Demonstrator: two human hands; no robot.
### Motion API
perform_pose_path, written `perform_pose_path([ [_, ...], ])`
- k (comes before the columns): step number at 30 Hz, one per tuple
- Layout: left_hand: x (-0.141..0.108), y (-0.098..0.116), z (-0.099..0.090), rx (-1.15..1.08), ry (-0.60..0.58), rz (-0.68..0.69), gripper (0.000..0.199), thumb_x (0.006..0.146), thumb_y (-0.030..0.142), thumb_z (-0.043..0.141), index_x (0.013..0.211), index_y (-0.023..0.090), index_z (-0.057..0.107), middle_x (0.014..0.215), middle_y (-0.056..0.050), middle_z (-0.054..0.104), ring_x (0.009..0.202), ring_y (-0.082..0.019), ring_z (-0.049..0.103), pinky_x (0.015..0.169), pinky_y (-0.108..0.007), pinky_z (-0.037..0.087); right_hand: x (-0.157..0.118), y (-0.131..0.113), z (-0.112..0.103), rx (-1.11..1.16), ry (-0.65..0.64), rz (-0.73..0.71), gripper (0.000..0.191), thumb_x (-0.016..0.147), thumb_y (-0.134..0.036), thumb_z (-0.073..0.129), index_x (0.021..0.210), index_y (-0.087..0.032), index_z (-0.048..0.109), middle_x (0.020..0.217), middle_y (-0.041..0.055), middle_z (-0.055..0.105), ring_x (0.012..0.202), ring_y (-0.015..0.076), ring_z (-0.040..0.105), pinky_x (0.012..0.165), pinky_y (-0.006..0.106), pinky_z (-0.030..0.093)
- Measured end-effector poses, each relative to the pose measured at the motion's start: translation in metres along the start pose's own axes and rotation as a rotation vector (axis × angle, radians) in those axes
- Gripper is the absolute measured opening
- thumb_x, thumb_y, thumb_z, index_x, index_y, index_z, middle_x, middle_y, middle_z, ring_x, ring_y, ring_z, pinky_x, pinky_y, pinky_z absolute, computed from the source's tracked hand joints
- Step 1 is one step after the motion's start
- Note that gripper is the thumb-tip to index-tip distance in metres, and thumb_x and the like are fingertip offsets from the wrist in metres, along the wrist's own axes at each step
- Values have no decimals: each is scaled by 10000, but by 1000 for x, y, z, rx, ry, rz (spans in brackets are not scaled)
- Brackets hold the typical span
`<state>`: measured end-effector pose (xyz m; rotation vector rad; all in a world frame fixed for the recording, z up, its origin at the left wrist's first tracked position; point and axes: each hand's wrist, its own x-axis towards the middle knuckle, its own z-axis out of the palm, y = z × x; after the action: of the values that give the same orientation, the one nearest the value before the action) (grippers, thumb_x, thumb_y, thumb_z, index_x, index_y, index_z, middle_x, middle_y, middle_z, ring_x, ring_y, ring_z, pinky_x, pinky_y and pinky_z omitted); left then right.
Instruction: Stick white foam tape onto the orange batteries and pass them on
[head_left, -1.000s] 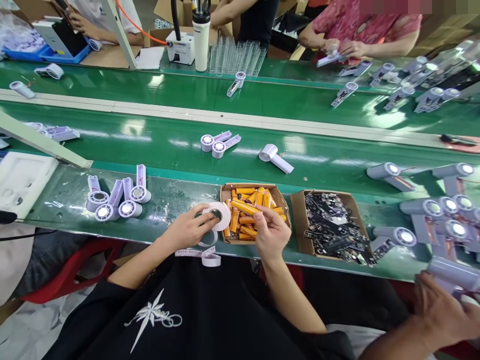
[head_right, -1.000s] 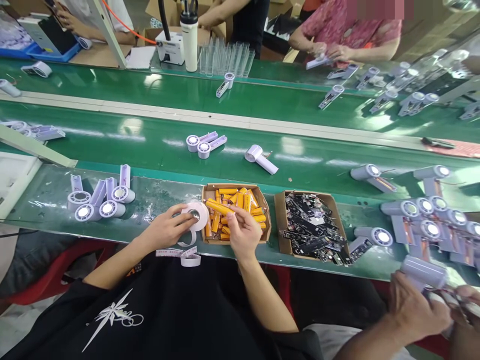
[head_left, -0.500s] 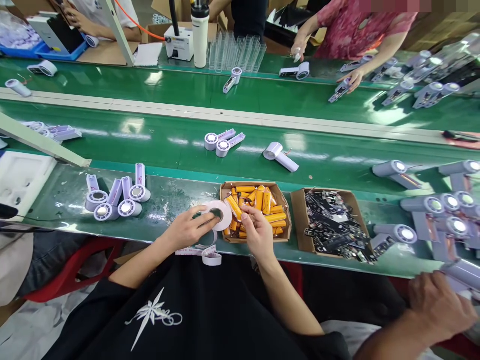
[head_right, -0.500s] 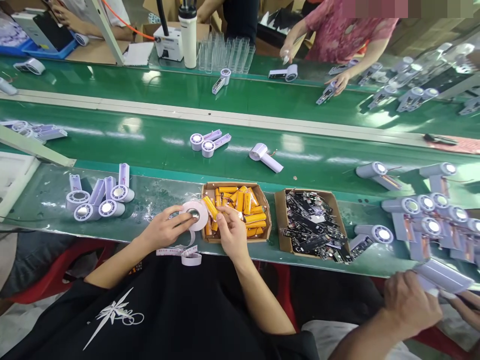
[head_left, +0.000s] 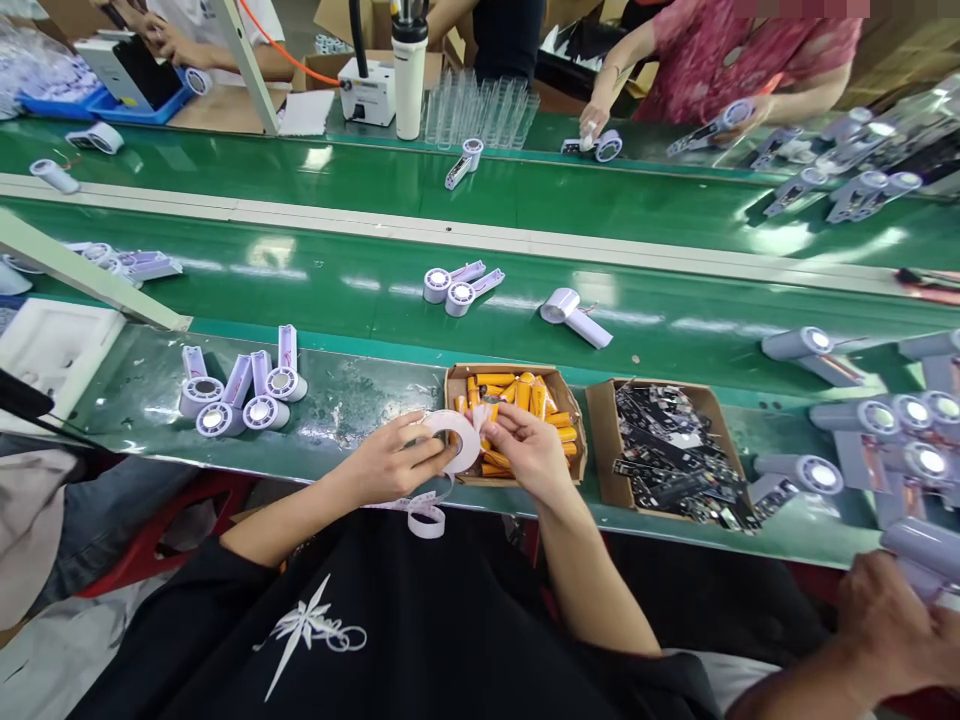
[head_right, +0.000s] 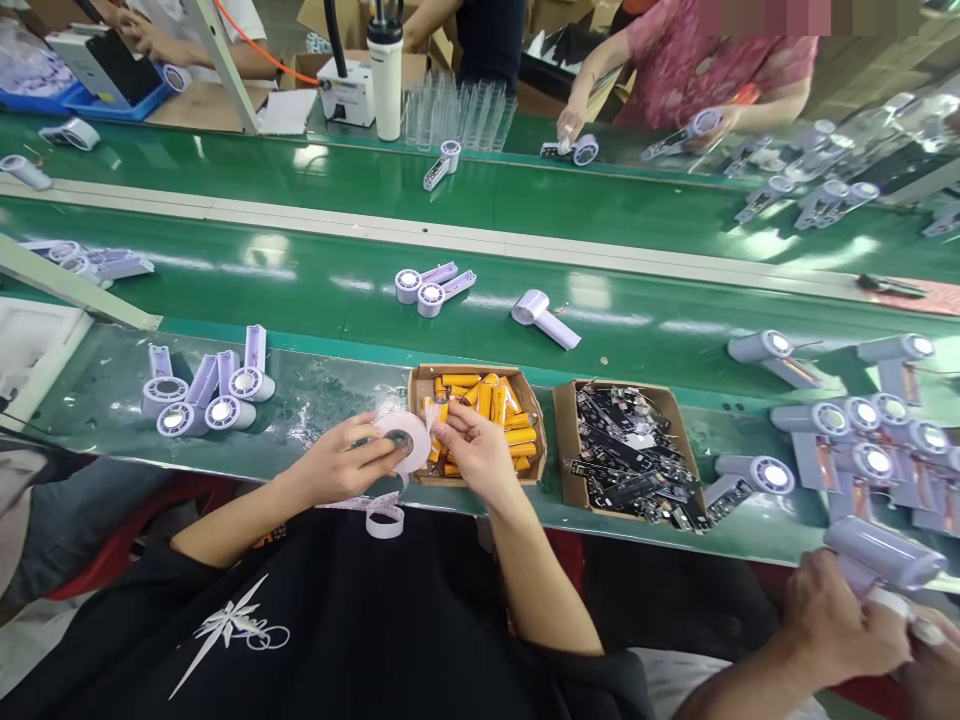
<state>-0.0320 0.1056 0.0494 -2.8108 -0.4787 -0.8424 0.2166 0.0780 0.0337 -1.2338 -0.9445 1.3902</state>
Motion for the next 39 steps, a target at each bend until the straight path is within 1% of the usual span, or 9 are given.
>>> perform_pose_path([
  [4,0,8,12,10,98,-194,405,990,302,742,1364,168,665,1007,-53,746,1081,-219,600,1175,-460,545,-6,19,47,391,381,-157,443,794,-520,903,1094,-256,714,1157,82,818,1086,248,790,1014,427,640],
  [7,0,14,15,-25,107,-301,405,1001,338,722,1379,204,667,972,-61,739,1099,-248,613,1134,-498,554,-10,23,63,402,434,-162,437,804,-525,894,1081,-247,702,1190,97,809,1083,254,792,966,429,666],
  [11,-12,34,4,-295,71,-236,330,994,419,724,1250,212,734,925,-59,740,1035,-236,636,1086,-466,577,-1,-6,11,328,430,-273,387,764,-502,929,990,-254,738,1185,72,802,1014,215,795,828,322,688],
  [15,-55,23,-8,-397,-124,-272,210,1001,302,677,1159,202,772,966,-70,776,1015,-230,666,1045,-458,605,9,-34,-75,346,701,-575,396,790,-482,914,1089,-296,733,1238,1,777,1062,136,772,884,238,655],
  [20,-84,-44,-2,-351,-81,-567,211,1006,276,636,1133,202,787,1042,-101,811,1135,-277,664,952,-454,623,3,-5,-88,276,574,-294,616,737,-417,956,1248,-290,636,1095,57,819,903,220,816,780,346,681],
  [24,-2,-90,36,-343,5,-540,261,1058,308,568,1172,200,777,1078,-79,810,1082,-237,669,1002,-424,582,5,18,-60,232,605,-343,610,753,-440,939,1172,-292,520,1046,58,825,940,275,825,854,460,678],
  [31,186,-164,156,16,-451,-515,474,977,386,670,1394,161,680,1564,-182,570,1435,-378,472,1280,-588,250,5,18,-62,177,516,-267,670,745,-465,927,1094,-298,381,967,59,827,976,301,824,832,437,673],
  [35,207,-182,192,-3,-593,-435,273,880,248,723,1131,157,786,1178,-175,765,1307,-372,582,1260,-610,237,2,18,-66,193,514,-261,655,751,-486,917,1108,-291,403,949,54,828,969,294,824,808,424,677],
  [39,192,-190,199,-68,-689,-307,210,768,136,720,953,179,810,1050,-144,781,1204,-328,646,1194,-487,378,5,18,-63,178,514,-246,686,744,-507,908,1230,-259,491,974,78,838,963,295,824,825,446,682],
])
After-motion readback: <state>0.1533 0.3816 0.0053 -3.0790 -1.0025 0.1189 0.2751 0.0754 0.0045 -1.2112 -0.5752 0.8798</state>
